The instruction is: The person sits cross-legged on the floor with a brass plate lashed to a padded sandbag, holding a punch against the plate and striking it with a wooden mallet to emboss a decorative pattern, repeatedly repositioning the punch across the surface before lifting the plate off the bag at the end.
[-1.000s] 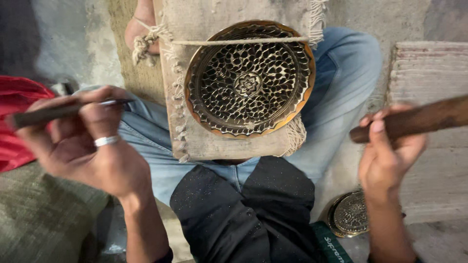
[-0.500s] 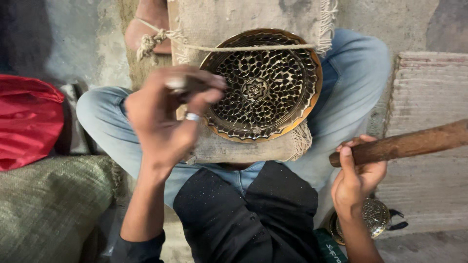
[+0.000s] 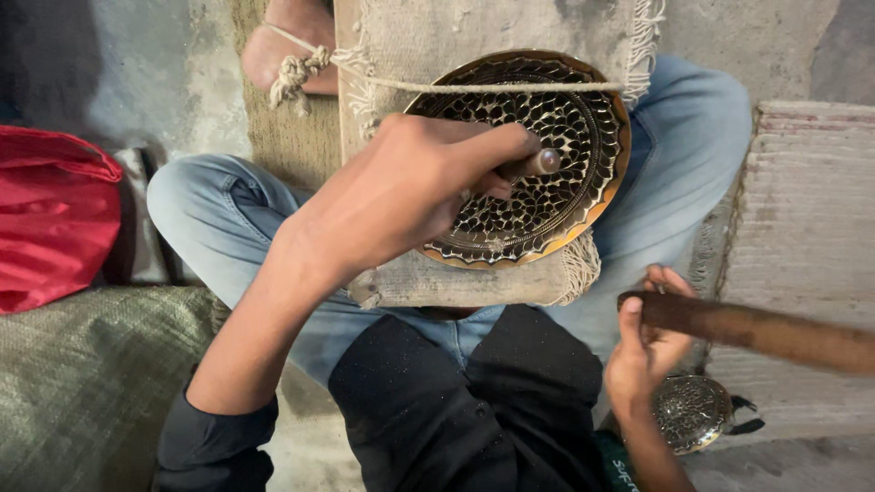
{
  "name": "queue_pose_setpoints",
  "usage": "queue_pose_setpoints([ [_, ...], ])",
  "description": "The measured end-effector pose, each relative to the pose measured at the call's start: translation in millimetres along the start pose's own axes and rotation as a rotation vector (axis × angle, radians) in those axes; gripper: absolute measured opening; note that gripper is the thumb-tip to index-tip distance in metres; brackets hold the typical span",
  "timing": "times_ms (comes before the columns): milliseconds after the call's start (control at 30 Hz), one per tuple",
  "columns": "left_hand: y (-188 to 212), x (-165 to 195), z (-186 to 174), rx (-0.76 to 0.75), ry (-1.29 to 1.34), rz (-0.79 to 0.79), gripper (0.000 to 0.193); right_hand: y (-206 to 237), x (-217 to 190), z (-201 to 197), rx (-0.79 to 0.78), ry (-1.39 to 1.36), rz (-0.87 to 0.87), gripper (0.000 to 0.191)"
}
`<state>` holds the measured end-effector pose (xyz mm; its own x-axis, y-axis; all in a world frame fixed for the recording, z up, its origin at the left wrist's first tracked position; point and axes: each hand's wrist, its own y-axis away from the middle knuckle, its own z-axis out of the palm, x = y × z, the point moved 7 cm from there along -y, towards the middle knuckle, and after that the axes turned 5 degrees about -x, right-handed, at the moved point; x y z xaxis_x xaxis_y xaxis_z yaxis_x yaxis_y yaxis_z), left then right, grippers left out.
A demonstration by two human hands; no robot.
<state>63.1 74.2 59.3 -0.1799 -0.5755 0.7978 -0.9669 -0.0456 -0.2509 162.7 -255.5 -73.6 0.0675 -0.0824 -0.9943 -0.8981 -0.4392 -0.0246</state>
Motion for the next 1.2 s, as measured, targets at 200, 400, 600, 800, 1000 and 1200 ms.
queue_pose_setpoints([
  [200,5.8,3.3,3.9,0.033,-0.16,0.011,0.035,-32.3,-31.2,-5.9,-0.102,0.081,-0.003,0.055],
  [400,4.9,1.4,5.8,0.061,-0.172,0.021,0.037,-70.9,-90.9,5.4,-0.221,0.731,-0.262,0.047],
  [600,5.0,1.0,7.7,0.053,-0.198,0.019,0.042,-86.0,-122.1,24.7,-0.28,0.959,-0.542,0.051],
  [800,5.5,1.1,9.7,0.047,-0.233,0.002,0.035,-92.9,-82.7,6.1,-0.241,0.624,-0.289,0.036],
  [1000,4.4,4.9,5.4,0.053,-0.197,0.02,0.032,-95.2,-75.8,-6.1,-0.244,0.672,-0.287,0.024],
  [1200,5.1,2.7,5.5,0.033,-0.189,-0.002,0.037,-99.9,-90.9,16.0,-0.278,0.696,-0.292,0.032],
])
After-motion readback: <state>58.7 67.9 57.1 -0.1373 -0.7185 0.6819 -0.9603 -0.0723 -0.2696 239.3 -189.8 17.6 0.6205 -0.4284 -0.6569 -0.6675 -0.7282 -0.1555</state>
